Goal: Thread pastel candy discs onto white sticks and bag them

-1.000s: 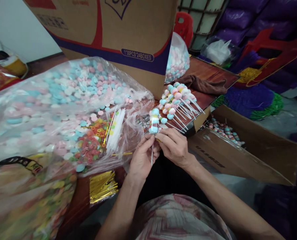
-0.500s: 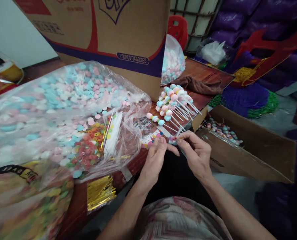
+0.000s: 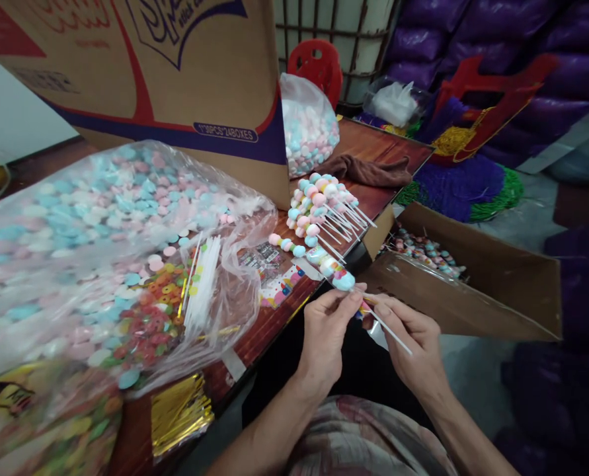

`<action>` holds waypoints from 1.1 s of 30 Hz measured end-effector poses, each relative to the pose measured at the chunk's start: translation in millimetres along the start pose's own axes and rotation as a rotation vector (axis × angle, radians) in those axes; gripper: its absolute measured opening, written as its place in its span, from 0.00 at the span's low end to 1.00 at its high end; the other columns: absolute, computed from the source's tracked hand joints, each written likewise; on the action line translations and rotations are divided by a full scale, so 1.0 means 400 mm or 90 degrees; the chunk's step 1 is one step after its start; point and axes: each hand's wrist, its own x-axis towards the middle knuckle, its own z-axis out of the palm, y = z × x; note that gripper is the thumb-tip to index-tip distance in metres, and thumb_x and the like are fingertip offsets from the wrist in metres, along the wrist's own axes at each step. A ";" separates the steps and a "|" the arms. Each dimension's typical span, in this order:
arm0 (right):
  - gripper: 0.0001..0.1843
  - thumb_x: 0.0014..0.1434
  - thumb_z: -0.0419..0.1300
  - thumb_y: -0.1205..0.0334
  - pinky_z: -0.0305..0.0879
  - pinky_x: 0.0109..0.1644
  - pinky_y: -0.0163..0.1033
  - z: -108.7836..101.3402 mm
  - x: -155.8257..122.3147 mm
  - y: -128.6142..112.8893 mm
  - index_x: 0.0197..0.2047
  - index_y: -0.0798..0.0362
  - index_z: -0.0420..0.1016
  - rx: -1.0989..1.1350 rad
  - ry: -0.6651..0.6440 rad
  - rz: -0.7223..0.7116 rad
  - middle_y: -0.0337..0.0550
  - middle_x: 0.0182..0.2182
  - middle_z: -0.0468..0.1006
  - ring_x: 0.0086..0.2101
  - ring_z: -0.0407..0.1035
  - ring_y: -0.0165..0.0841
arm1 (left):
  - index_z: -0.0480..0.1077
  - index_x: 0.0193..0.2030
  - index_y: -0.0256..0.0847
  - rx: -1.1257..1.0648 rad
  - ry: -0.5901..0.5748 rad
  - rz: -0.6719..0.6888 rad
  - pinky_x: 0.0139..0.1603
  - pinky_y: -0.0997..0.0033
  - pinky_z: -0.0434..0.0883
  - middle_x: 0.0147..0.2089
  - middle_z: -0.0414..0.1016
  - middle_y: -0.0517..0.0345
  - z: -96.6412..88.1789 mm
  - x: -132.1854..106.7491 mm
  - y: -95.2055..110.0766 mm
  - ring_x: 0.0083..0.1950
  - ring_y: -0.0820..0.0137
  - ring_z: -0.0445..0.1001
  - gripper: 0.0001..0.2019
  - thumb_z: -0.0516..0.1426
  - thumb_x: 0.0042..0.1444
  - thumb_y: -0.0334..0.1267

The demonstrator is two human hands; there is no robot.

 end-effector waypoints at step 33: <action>0.14 0.51 0.69 0.53 0.50 0.16 0.30 0.251 0.127 0.052 0.34 0.54 0.75 0.220 -0.054 0.236 0.31 0.18 0.66 0.17 0.55 0.23 | 0.73 0.33 0.41 0.460 0.210 0.368 0.40 0.73 0.68 0.34 0.74 0.59 -0.221 0.061 0.072 0.36 0.71 0.71 0.05 0.62 0.57 0.39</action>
